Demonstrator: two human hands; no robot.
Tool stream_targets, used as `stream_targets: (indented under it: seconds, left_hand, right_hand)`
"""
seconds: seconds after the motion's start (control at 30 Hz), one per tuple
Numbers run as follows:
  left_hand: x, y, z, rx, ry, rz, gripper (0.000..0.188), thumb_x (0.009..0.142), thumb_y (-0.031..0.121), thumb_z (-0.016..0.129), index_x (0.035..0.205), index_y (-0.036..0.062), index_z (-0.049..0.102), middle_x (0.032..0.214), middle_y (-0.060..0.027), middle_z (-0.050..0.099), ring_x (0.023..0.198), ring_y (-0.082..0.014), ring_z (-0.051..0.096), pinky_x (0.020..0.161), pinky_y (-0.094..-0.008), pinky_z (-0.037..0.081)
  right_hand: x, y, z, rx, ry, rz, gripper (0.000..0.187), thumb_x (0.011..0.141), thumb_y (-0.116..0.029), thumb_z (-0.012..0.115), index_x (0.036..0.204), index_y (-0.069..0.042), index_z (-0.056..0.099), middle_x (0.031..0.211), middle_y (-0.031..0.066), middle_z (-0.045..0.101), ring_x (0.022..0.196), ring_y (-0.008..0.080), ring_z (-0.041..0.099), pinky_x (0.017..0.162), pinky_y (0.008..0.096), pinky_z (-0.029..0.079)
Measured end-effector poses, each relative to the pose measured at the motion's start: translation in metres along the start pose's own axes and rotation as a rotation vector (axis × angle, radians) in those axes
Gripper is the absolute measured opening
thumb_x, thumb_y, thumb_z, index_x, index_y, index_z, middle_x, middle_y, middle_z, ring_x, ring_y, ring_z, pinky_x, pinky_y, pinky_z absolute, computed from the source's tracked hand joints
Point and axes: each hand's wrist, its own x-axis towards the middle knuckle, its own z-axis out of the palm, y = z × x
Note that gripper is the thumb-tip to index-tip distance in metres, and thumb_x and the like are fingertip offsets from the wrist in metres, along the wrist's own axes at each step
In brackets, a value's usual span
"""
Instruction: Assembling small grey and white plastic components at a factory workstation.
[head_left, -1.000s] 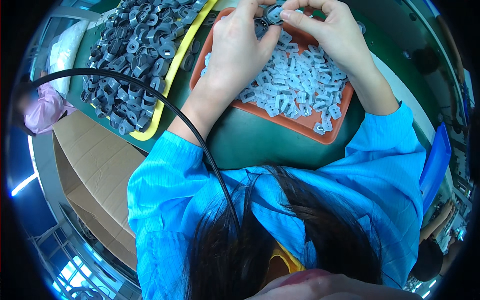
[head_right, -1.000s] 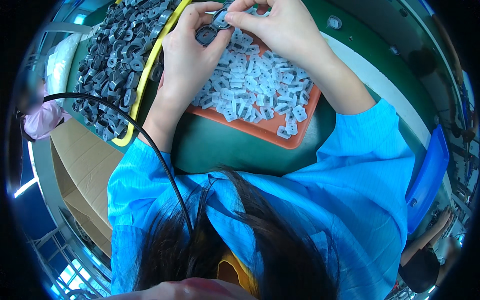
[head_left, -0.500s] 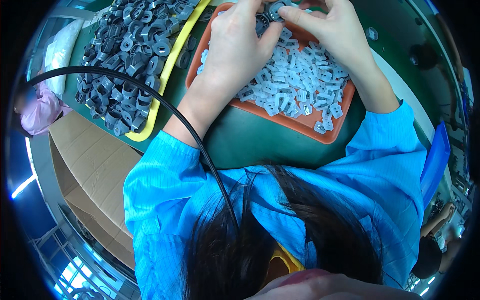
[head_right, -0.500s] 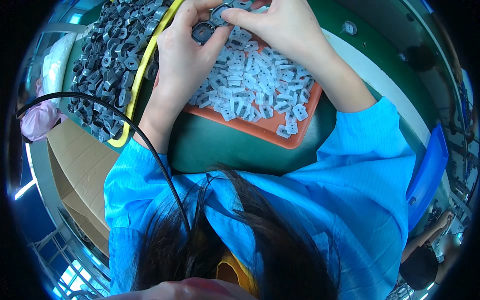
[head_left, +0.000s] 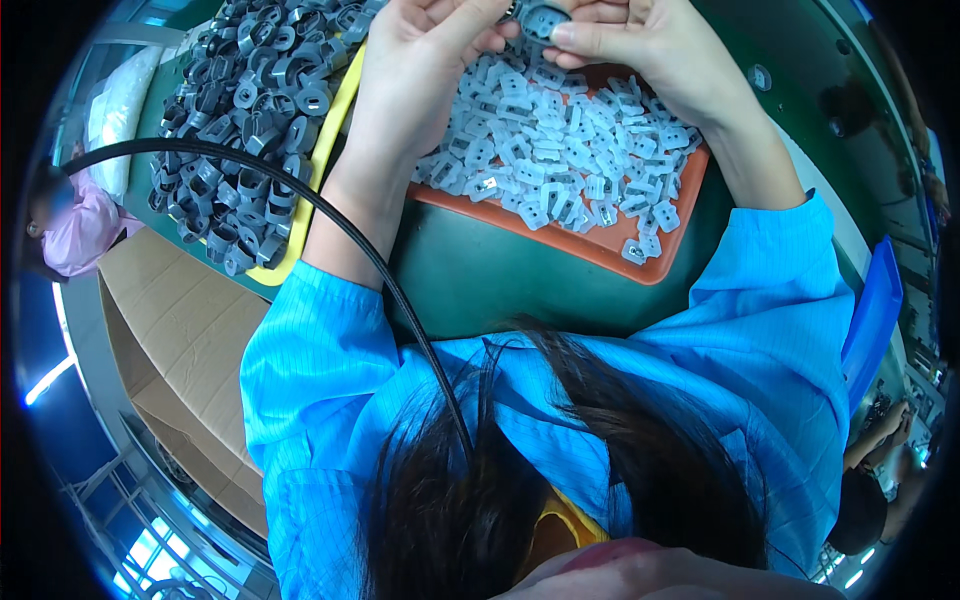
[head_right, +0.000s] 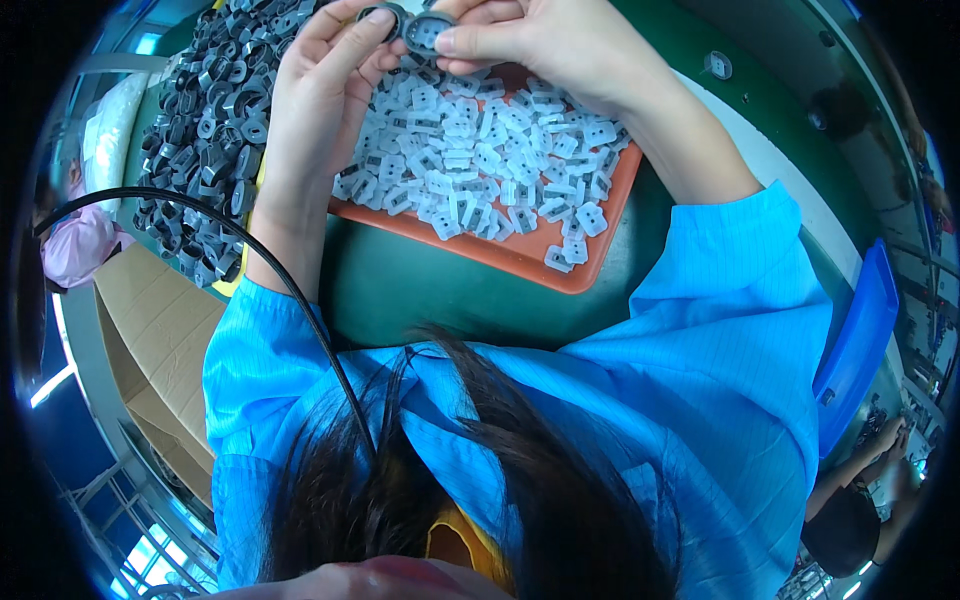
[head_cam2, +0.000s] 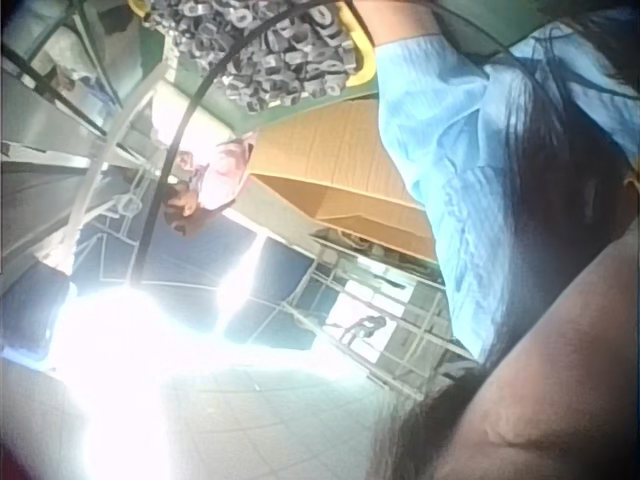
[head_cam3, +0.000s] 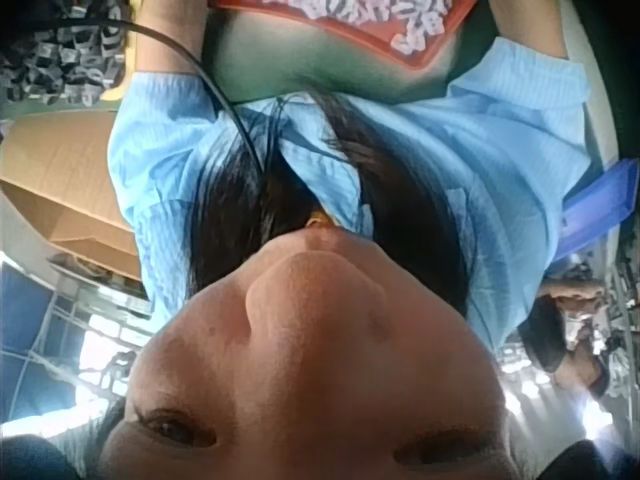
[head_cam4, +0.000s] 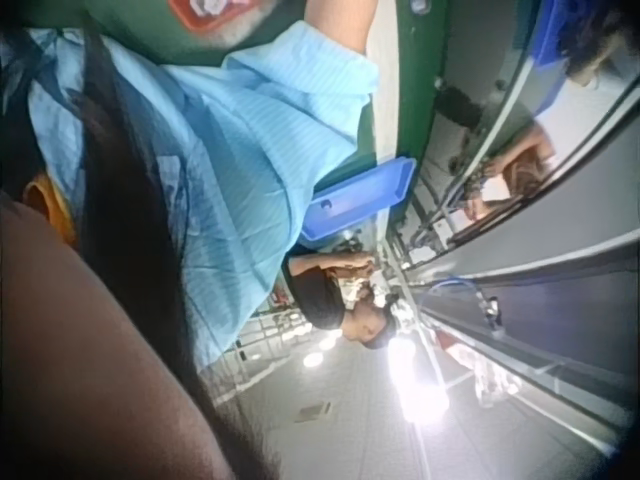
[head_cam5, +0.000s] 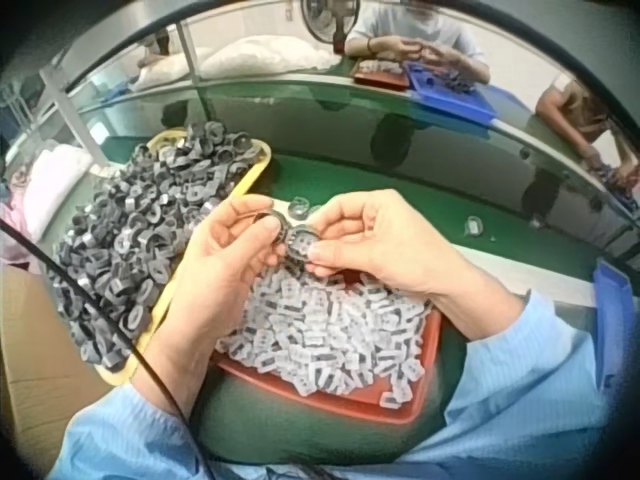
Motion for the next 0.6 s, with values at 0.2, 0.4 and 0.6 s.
stream_targets:
  seconds: [0.2,0.4,0.6]
  left_hand:
    - [-0.004,-0.004,0.011,-0.022,-0.017,-0.024,0.024,0.099,0.006,0.067,0.122,0.0009,0.062,0.097,-0.0027,0.068,0.081,-0.0092,0.064,0.074,-0.0217,0.052]
    - [0.0,0.005,0.001,0.05,0.015,0.044,0.018,0.097,-0.001,0.066,0.114,0.0,0.06,0.103,-0.0099,0.071,0.095,-0.0197,0.072,0.084,-0.0309,0.062]
    - [0.005,-0.004,-0.005,0.162,-0.027,0.071,0.022,0.098,0.003,0.067,0.12,-0.0006,0.062,0.105,-0.0085,0.07,0.092,-0.0151,0.07,0.082,-0.0264,0.058]
  right_hand:
    - [-0.002,0.009,0.008,-0.239,0.103,-0.145,0.015,0.089,0.004,0.069,0.104,0.003,0.066,0.089,0.0016,0.068,0.079,0.0064,0.062,0.072,0.0216,0.052]
    - [0.02,0.012,-0.043,-0.612,0.417,-0.225,0.014,0.088,-0.002,0.069,0.102,0.001,0.067,0.087,0.0036,0.07,0.078,0.0091,0.063,0.072,0.0251,0.051]
    - [0.014,0.012,-0.042,-1.071,0.537,-0.506,0.013,0.084,-0.006,0.072,0.095,0.0,0.07,0.082,0.0109,0.07,0.073,0.0228,0.068,0.071,0.0315,0.053]
